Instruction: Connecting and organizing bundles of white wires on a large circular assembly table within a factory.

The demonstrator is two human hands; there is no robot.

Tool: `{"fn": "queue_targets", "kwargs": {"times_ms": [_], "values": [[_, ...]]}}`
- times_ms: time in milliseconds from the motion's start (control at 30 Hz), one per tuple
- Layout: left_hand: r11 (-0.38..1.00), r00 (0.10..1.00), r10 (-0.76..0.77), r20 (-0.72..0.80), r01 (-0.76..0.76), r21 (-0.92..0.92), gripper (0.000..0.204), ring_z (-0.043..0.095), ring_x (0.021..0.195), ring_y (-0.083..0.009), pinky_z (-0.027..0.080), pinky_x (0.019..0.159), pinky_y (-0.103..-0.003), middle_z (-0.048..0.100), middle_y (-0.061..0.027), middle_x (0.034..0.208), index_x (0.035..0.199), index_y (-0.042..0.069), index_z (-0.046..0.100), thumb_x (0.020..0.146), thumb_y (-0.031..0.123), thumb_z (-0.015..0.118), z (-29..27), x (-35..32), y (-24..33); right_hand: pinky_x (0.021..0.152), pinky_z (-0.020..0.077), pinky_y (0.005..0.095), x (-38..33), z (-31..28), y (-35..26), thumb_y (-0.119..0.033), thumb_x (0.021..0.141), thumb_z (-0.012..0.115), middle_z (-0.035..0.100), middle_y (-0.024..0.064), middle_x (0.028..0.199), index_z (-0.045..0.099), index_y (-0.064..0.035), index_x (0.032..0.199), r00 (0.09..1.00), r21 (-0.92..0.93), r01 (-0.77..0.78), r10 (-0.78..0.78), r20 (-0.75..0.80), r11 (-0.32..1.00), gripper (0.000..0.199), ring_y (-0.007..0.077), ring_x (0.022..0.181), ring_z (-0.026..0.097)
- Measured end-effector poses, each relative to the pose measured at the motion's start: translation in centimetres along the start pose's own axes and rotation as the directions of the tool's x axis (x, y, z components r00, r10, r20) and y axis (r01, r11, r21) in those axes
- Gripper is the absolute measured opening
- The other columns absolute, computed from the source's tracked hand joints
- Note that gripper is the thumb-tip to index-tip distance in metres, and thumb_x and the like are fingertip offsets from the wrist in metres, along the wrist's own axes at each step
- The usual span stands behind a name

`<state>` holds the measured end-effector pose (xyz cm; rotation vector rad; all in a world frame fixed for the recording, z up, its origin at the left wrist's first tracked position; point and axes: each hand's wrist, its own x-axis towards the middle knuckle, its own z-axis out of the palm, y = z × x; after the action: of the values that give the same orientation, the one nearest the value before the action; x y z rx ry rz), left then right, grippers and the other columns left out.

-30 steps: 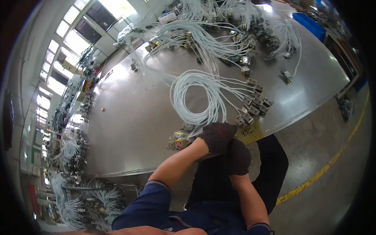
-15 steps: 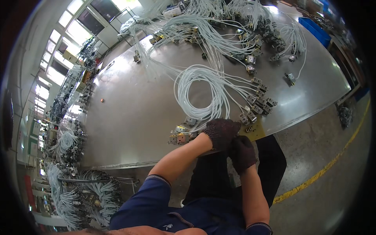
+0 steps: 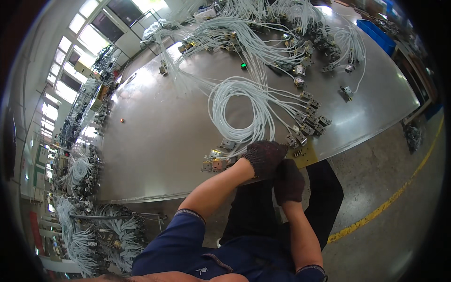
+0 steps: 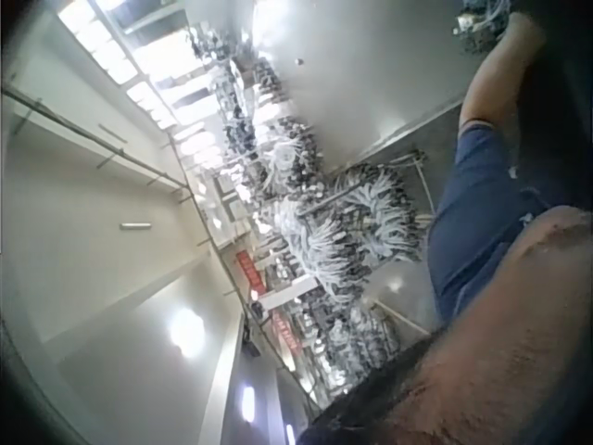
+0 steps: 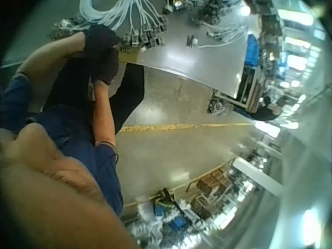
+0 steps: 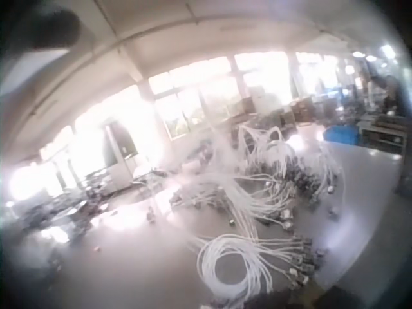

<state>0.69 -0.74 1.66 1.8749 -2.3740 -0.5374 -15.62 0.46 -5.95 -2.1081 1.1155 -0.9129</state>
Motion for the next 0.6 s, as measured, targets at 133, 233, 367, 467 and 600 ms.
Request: {"fn": "queue_targets", "kwargs": {"times_ms": [133, 233, 367, 467, 600], "values": [[1.000, 1.000, -0.018, 0.019, 0.018, 0.007, 0.047, 0.069, 0.108, -0.0409, 0.056, 0.088, -0.051, 0.071, -0.0224, 0.110, 0.120, 0.002, 0.060, 0.080, 0.023, 0.073, -0.1, -0.1, 0.1, 0.071, 0.0541, 0.0370, 0.4, -0.1, 1.4, -0.008, 0.093, 0.065, 0.061, 0.0131, 0.094, 0.064, -0.0015, 0.111, 0.869, 0.762, -0.486, 0.328, 0.370, 0.428, 0.020, 0.0267, 0.084, 0.065], [1.000, 0.999, -0.020, -0.035, 0.020, -0.017, 0.049, 0.071, 0.105, -0.0397, 0.058, 0.087, -0.049, 0.073, -0.0224, 0.107, 0.116, 0.002, 0.064, 0.074, 0.021, 0.078, 0.2, 0.2, -0.1, 0.071, 0.0531, 0.0321, 0.5, -0.5, 1.6, -0.012, 0.096, 0.062, 0.061, 0.0115, 0.099, 0.063, 0.0009, 0.110, 0.926, 0.599, -0.337, 0.140, 0.351, 0.726, 0.019, 0.0185, 0.086, 0.063], [1.000, 0.999, 0.009, -0.040, -0.008, 0.023, 0.049, 0.071, 0.104, -0.0395, 0.058, 0.086, -0.049, 0.073, -0.0221, 0.108, 0.118, 0.003, 0.064, 0.075, 0.020, 0.077, 0.5, 0.2, -0.3, 0.073, 0.0534, 0.0347, 0.9, -0.6, 0.3, -0.020, 0.098, 0.059, 0.065, 0.0130, 0.108, 0.062, 0.0007, 0.111, 0.775, 0.664, -0.617, 0.472, 0.421, 0.422, 0.025, 0.0198, 0.090, 0.064], [1.000, 0.998, -0.006, -0.056, 0.007, 0.007, 0.047, 0.072, 0.103, -0.0392, 0.058, 0.087, -0.048, 0.073, -0.0212, 0.108, 0.119, 0.004, 0.064, 0.076, 0.020, 0.076, 0.3, 0.0, -0.1, 0.078, 0.0540, 0.0409, 0.7, -0.8, -1.1, -0.024, 0.096, 0.062, 0.066, 0.0183, 0.115, 0.060, -0.0004, 0.115, 0.893, 0.421, -0.450, 0.398, 0.209, 0.788, 0.030, 0.0303, 0.095, 0.067], [1.000, 0.999, -0.023, -0.024, 0.023, 0.002, 0.037, 0.071, 0.104, -0.0386, 0.056, 0.086, -0.050, 0.072, -0.0212, 0.108, 0.118, 0.002, 0.062, 0.086, 0.018, 0.067, 0.0, -0.1, 0.2, 0.086, 0.0523, 0.0439, 0.3, -1.1, -2.4, -0.013, 0.090, 0.069, 0.066, 0.0213, 0.111, 0.059, 0.0001, 0.114, 0.981, 0.224, -0.183, 0.193, -0.020, 0.957, 0.029, 0.0379, 0.098, 0.066]]}}
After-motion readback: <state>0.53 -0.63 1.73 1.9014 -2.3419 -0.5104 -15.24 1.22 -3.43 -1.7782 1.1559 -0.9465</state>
